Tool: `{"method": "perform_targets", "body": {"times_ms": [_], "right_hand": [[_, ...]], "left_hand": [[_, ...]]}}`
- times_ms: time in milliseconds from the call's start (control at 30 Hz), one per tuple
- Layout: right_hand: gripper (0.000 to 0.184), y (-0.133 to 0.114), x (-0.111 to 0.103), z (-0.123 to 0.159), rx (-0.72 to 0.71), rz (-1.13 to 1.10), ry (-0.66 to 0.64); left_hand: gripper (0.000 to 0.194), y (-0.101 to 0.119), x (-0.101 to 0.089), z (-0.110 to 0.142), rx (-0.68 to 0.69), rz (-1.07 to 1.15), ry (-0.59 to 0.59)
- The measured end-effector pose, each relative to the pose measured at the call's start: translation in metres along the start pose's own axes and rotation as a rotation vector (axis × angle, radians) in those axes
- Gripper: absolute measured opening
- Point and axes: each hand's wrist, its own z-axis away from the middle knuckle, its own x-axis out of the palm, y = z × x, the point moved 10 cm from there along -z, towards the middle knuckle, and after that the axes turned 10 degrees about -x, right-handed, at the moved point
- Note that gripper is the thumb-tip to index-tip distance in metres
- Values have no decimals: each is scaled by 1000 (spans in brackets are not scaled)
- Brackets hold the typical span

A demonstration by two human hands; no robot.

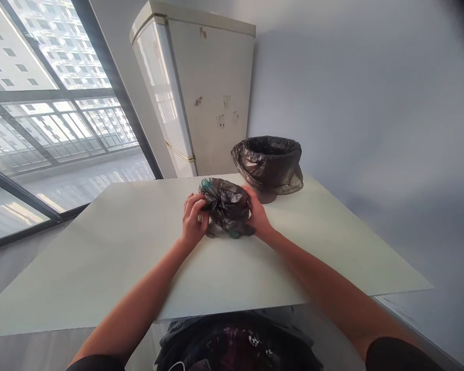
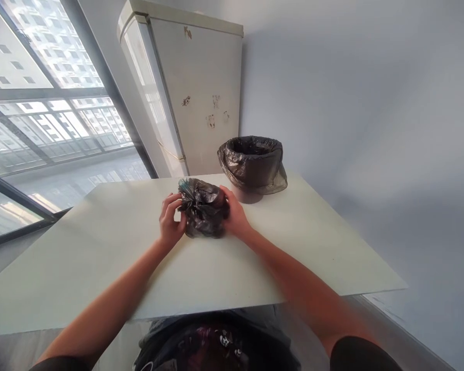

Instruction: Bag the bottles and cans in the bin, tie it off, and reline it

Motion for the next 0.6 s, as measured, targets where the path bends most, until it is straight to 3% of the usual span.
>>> {"method": "perform_targets", "body": {"times_ms": [167,433,600], "right_hand": [[83,-12,-3,-3,-74,25,4],[65,14,5,-3,10,-65,-140],[109,6,4,-2,-39,-169,-208]], "left_hand": [[45,7,7,0,-19,103,-97],[15,2,14,3,-71,-5,-82],[17,-2,11,3,-102,2,-74]]}}
